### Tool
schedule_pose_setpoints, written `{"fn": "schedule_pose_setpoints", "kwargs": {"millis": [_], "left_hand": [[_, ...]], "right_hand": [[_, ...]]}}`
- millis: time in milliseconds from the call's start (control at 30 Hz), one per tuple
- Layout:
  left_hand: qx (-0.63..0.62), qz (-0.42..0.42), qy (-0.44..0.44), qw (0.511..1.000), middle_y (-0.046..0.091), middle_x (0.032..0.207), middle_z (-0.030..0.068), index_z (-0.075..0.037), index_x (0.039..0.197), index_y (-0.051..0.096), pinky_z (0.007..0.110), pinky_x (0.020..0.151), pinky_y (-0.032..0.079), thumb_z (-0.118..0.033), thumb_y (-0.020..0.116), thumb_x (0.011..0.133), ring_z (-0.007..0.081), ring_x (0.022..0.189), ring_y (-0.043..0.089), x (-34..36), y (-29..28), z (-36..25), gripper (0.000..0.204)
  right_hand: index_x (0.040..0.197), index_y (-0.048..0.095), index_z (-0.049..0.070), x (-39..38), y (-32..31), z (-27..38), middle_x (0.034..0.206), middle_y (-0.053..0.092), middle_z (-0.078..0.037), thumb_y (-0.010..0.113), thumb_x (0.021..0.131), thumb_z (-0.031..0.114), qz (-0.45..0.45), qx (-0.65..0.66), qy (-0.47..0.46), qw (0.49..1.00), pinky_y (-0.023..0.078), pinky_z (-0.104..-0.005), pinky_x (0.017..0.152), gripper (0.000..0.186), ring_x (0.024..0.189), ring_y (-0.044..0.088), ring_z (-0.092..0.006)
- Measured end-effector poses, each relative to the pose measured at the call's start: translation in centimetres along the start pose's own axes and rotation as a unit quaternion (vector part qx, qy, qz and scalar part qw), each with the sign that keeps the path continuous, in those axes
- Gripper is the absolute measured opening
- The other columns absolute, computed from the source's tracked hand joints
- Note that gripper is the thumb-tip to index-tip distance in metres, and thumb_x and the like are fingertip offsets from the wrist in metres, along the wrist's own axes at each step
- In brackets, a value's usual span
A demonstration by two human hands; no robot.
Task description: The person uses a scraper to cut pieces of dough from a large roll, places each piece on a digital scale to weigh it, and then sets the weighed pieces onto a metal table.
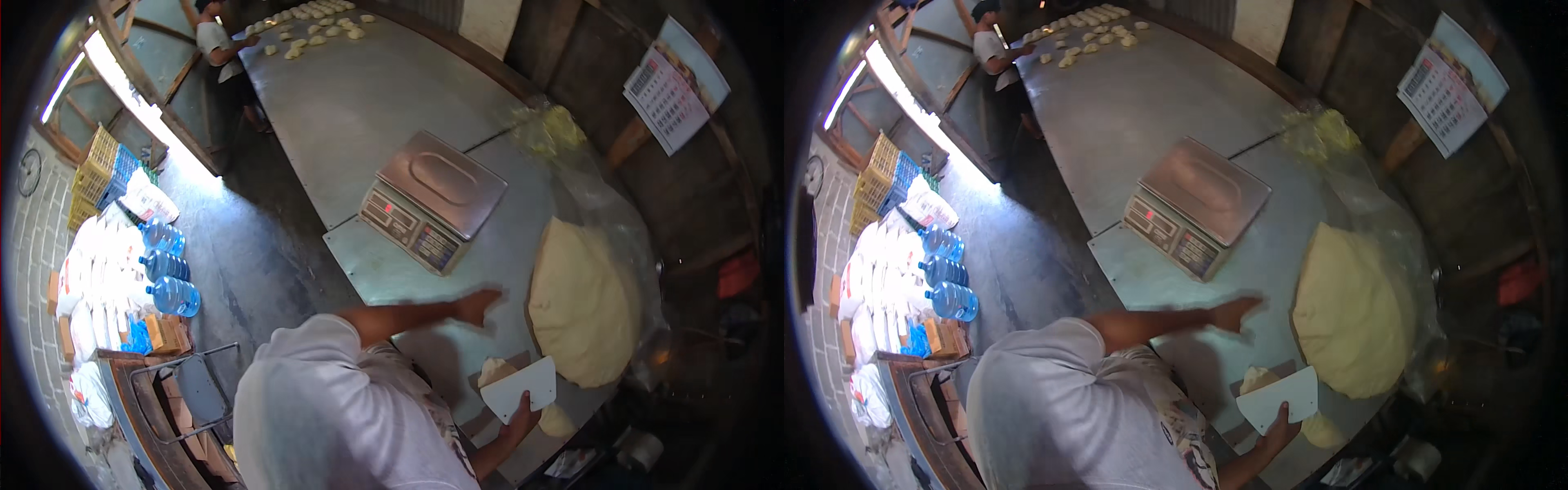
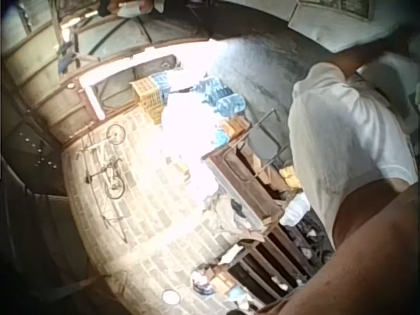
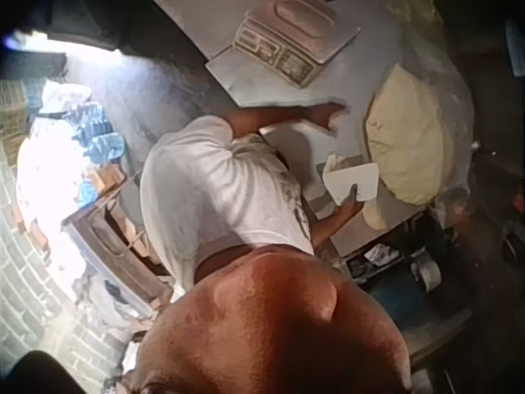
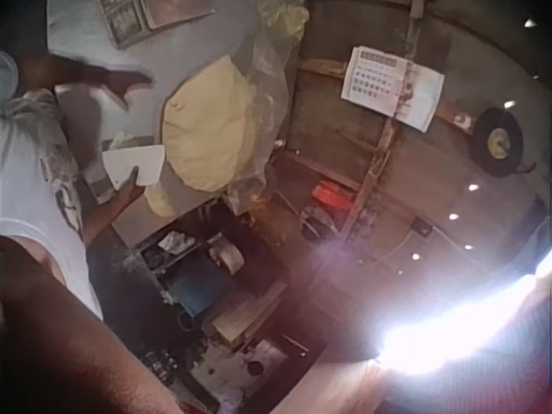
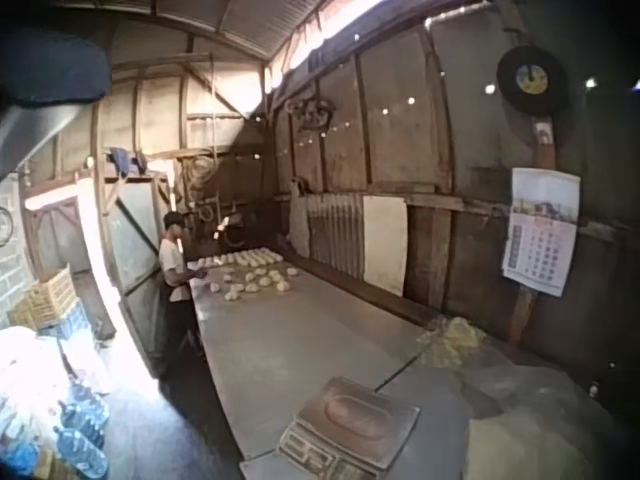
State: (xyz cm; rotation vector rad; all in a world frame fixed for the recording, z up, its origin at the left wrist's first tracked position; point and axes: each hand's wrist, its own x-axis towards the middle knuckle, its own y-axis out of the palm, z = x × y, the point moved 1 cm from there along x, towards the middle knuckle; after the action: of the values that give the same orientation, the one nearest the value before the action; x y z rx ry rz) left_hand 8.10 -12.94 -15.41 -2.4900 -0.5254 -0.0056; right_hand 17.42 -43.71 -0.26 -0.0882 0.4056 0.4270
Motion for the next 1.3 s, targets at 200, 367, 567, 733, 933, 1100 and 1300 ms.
{"fn": "schedule_pose_setpoints", "kwargs": {"millis": [200,367,567,733,933,1100,1300], "left_hand": [[0.227,0.059,-0.024,0.972,0.04,0.148,0.0235,-0.005,0.15,0.031,0.049,0.114,0.031,-0.041,0.078,0.072,0.0391,0.137,0.04,-3.7,19.3,-6.4,0.098],[0.047,0.142,-0.073,0.986,0.069,0.103,0.0105,-0.011,0.115,0.065,0.042,0.086,0.053,-0.02,0.082,0.062,0.0316,0.094,0.068,1.2,6.8,-13.6,0.056],[0.107,0.083,-0.074,0.988,0.068,0.106,0.0114,-0.009,0.111,0.067,0.043,0.088,0.052,-0.011,0.079,0.069,0.0326,0.101,0.064,-5.3,3.2,-9.5,0.043],[0.11,0.02,-0.035,0.993,0.057,0.119,0.0108,-0.01,0.117,0.061,0.044,0.098,0.045,-0.008,0.078,0.065,0.0337,0.113,0.053,-6.9,4.8,-7.9,0.054],[0.076,0.061,-0.097,0.991,0.058,0.123,0.0143,-0.008,0.122,0.057,0.045,0.097,0.048,-0.009,0.081,0.064,0.0384,0.114,0.056,-6.1,4.7,-5.9,0.063],[-0.06,-0.068,-0.19,0.978,0.059,0.119,0.024,-0.003,0.132,0.042,0.047,0.094,0.05,-0.018,0.083,0.069,0.0442,0.11,0.058,1.1,-5.7,-5.6,0.077],[0.365,-0.265,-0.209,0.868,0.06,0.121,0.0212,0.0,0.127,0.05,0.045,0.095,0.049,-0.034,0.08,0.073,0.0375,0.113,0.058,4.5,-26.5,1.1,0.07]], "right_hand": [[0.141,0.043,-0.005,-2.3,-7.8,-0.3,0.134,0.056,-0.018,0.068,0.091,0.01,-0.112,-0.016,0.02,0.993,0.05,-0.0415,0.097,0.058,0.115,0.059,-0.0296],[0.13,0.053,-0.007,-1.9,-11.9,-3.4,0.125,0.063,-0.013,0.072,0.088,0.015,-0.129,-0.091,-0.019,0.987,0.045,-0.0343,0.097,0.051,0.114,0.059,-0.0221],[0.117,0.059,-0.003,1.0,-2.3,-1.3,0.1,0.07,-0.02,0.07,0.085,0.013,-0.036,-0.302,-0.115,0.946,0.053,-0.0415,0.079,0.038,0.09,0.069,-0.0317],[0.112,0.053,0.001,1.8,7.3,-0.7,0.081,0.068,-0.022,0.065,0.086,0.015,0.026,-0.548,-0.143,0.823,0.053,-0.0521,0.071,0.031,0.079,0.068,-0.0416],[0.115,0.054,0.001,5.9,10.6,-5.9,0.083,0.068,-0.023,0.062,0.086,0.012,0.041,-0.568,-0.116,0.814,0.054,-0.0531,0.071,0.031,0.081,0.068,-0.0426],[0.114,0.06,-0.005,9.2,10.4,-6.8,0.104,0.069,-0.026,0.073,0.079,0.014,0.001,-0.344,-0.185,0.921,0.052,-0.0431,0.087,0.042,0.1,0.067,-0.0388],[0.131,0.053,-0.004,2.4,4.1,-7.0,0.123,0.063,-0.011,0.074,0.085,0.008,-0.011,-0.072,-0.039,0.997,0.045,-0.0338,0.098,0.052,0.111,0.06,-0.0205]]}}
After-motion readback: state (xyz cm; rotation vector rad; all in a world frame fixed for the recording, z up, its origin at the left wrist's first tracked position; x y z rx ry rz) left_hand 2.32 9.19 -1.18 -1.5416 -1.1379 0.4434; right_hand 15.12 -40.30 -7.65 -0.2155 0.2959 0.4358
